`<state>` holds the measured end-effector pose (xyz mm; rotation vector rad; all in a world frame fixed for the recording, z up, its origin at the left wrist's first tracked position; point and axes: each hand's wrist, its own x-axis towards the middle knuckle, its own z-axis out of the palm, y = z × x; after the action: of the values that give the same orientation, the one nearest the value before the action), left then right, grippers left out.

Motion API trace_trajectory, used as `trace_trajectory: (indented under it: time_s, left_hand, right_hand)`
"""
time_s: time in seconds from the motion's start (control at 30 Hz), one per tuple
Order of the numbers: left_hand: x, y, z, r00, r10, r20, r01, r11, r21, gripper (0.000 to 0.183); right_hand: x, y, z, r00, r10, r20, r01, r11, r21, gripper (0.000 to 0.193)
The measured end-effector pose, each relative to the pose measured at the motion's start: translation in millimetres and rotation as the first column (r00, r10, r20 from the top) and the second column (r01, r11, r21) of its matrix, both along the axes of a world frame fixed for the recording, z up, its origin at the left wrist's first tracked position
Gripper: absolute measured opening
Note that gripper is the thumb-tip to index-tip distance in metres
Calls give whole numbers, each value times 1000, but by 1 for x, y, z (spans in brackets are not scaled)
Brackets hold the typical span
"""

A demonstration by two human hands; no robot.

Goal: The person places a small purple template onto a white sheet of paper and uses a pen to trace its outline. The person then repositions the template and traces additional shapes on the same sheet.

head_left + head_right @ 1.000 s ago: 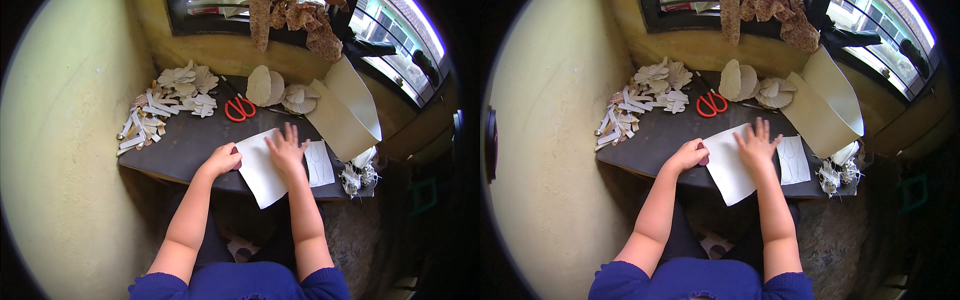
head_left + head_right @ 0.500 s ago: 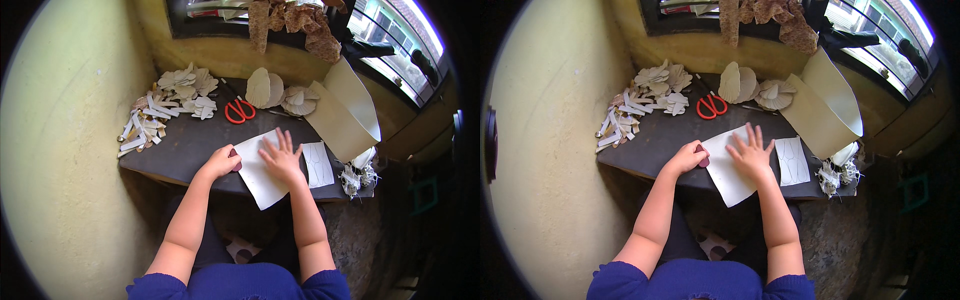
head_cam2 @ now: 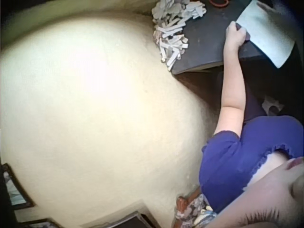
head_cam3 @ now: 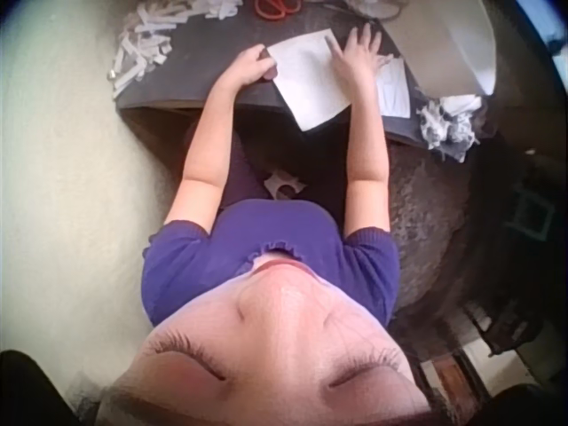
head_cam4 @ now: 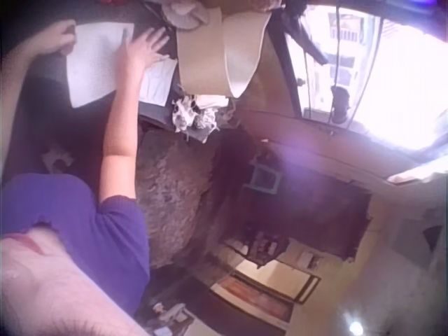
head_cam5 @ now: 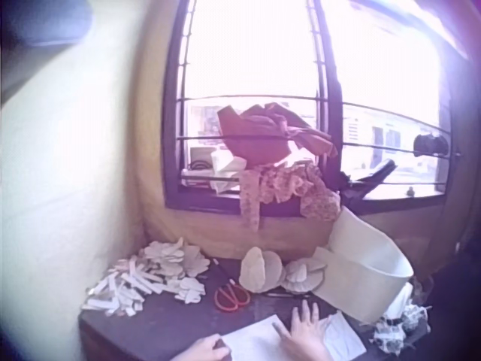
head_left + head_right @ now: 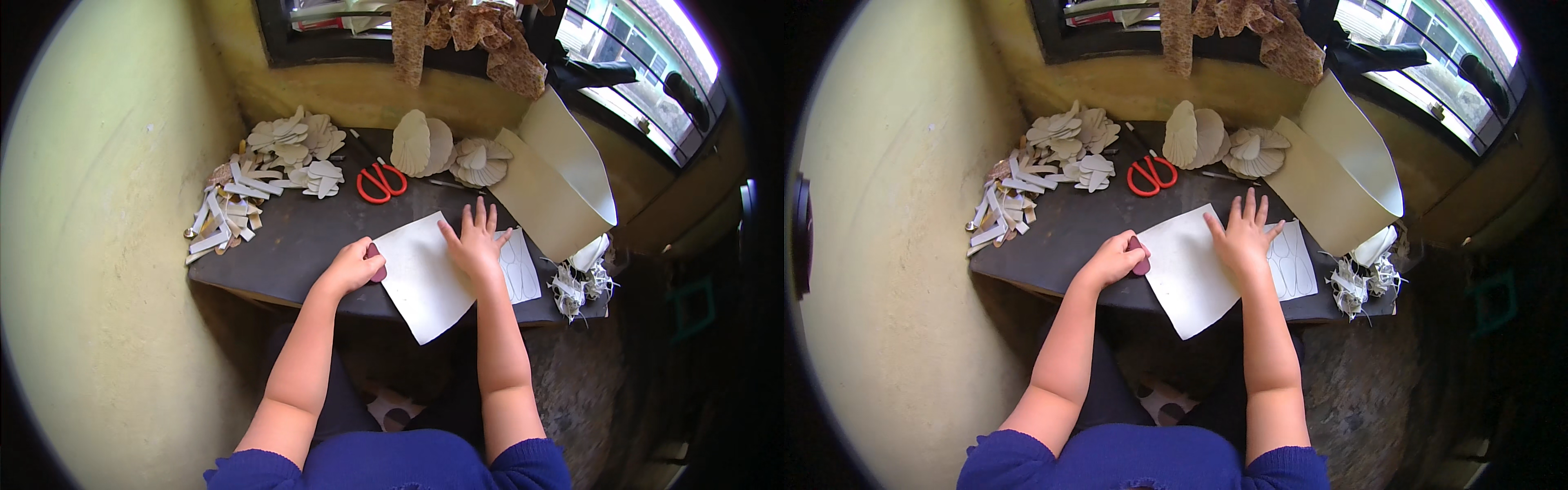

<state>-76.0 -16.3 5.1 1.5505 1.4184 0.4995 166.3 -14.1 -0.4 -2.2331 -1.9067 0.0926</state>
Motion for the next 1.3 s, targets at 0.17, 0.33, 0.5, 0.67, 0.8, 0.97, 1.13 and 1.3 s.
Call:
trace_trajectory:
  time_s: [0.17, 0.33, 0.5, 0.67, 0.8, 0.97, 1.13, 1.3]
  left_hand:
    - [-5, 2, -5, 1000, 16, 27, -16, 1000, -8, 25]
    - [-1, 1, 1, 1000, -4, -18, 4, 1000, -9, 25]
    - [-4, 4, -1, 1000, -8, 16, 9, 1000, -18, 26]
    - [-3, 4, 1, 998, -16, 59, 18, 1000, -24, 26]
    - [-6, 12, -7, 995, -54, 85, 60, 996, -64, 33]
    - [0, 17, 0, 985, -85, 147, 101, 990, -102, 18]
    - [-4, 20, 5, 979, -99, 178, 135, 970, -205, 20]
    - [-7, 25, 7, 970, -105, 220, 158, 958, -241, 31]
  right_hand:
    - [-25, -13, 10, 968, 250, -31, -252, 958, -135, 66]
    - [18, 7, 9, 972, -181, -148, 189, 981, 40, 60]
    - [8, 5, 24, 968, -4, -252, 48, 985, 167, 25]
    - [12, 25, 16, 950, 23, -311, 30, 986, 165, 23]
    - [16, 46, 7, 985, 114, -130, -98, 987, 124, 45]
    - [34, 83, -17, 985, 132, -108, -113, 980, 165, 39]
    - [21, 85, -23, 999, 45, -16, -39, 961, 275, 24]
    - [25, 78, -22, 978, 183, -98, -129, 907, 401, 14]
